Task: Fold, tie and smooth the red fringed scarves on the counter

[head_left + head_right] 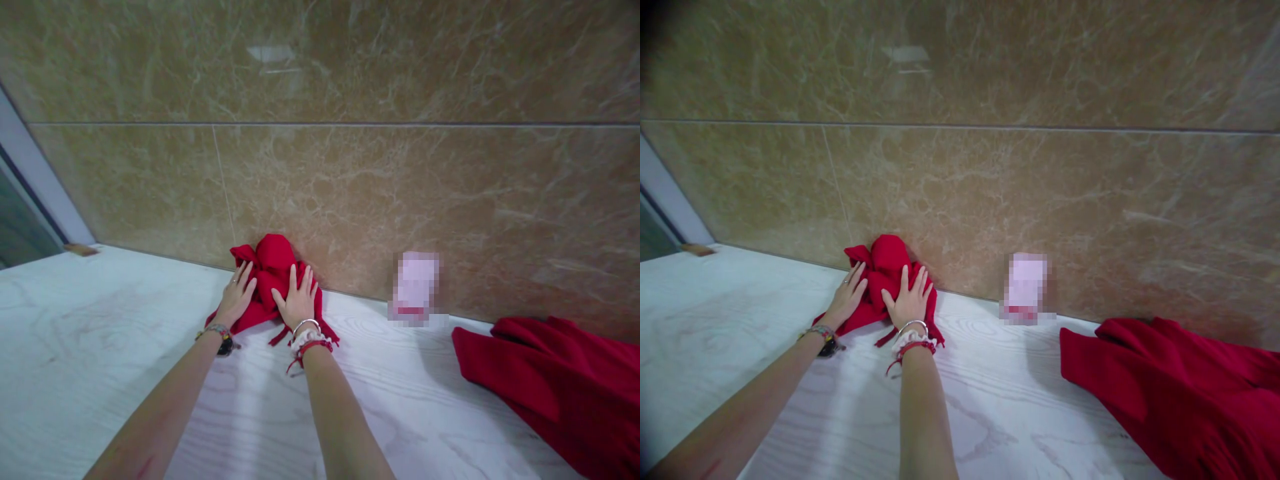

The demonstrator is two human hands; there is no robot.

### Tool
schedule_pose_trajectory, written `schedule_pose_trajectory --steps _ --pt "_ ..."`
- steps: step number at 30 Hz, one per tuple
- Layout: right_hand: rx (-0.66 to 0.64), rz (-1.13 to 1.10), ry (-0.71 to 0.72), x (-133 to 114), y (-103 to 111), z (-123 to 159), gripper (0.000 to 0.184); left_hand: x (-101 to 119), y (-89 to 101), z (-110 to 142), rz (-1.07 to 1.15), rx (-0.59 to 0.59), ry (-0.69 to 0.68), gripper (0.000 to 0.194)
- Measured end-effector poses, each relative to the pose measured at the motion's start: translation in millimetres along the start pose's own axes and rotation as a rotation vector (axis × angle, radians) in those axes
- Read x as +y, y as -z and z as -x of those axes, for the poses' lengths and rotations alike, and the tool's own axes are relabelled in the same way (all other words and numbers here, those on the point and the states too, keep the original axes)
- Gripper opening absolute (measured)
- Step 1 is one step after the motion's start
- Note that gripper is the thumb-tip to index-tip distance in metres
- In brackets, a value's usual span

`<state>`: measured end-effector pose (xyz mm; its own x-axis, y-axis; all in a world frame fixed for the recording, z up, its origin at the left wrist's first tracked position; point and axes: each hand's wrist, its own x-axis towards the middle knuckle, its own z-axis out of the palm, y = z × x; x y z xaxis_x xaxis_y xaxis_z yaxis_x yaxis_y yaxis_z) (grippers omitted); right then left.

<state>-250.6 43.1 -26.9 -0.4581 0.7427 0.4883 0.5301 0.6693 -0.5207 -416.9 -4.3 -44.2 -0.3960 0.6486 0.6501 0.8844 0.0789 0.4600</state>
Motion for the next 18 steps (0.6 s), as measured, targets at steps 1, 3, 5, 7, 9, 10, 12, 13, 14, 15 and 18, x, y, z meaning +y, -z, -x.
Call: schedule_pose_trajectory --steps 1,3,5,7,9,10,12,13,14,15,18 --pt "0.0 0.001 -0.001 -0.1 -0.1 -0.3 0.07 1.0 0.9 0.3 0.004 0.005 -0.002 0.052" --pt "0.001 -0.001 0.001 -0.4 0.0 -0.3 0.07 3.3 3.1 1.4 0.014 0.031 -0.019 0.05" --pt "0.01 -0.008 0.002 -0.6 0.1 0.4 0.069 6.1 5.6 2.9 0.015 0.08 -0.048 0.048" --pt "0.032 -0.02 -0.001 -0.5 -0.1 1.4 0.069 9.9 8.4 4.7 -0.02 0.149 -0.066 0.047" --pt "0.069 -0.04 -0.004 -0.1 -0.5 2.4 0.067 15.2 11.1 6.9 -0.125 0.2 -0.077 0.044" --pt "0.095 -0.053 -0.006 0.2 -0.6 2.7 0.066 18.1 12.4 8.0 -0.208 0.208 -0.082 0.041" --pt "0.16 -0.088 -0.024 1.0 -0.1 2.9 0.063 23.8 14.1 10.2 -0.393 0.193 -0.096 0.036" --pt "0.197 -0.106 -0.045 1.4 0.7 2.8 0.06 25.9 14.5 11.1 -0.473 0.184 -0.103 0.033" --pt "0.231 -0.122 -0.074 1.7 1.7 2.8 0.057 27.4 14.7 11.8 -0.534 0.179 -0.108 0.031" --pt "0.259 -0.136 -0.107 1.9 3.0 2.9 0.053 28.2 14.6 12.2 -0.576 0.177 -0.114 0.03" --pt "0.295 -0.17 -0.218 2.3 8.6 4.5 0.044 27.5 13.6 12.0 -0.622 0.163 -0.142 0.029"
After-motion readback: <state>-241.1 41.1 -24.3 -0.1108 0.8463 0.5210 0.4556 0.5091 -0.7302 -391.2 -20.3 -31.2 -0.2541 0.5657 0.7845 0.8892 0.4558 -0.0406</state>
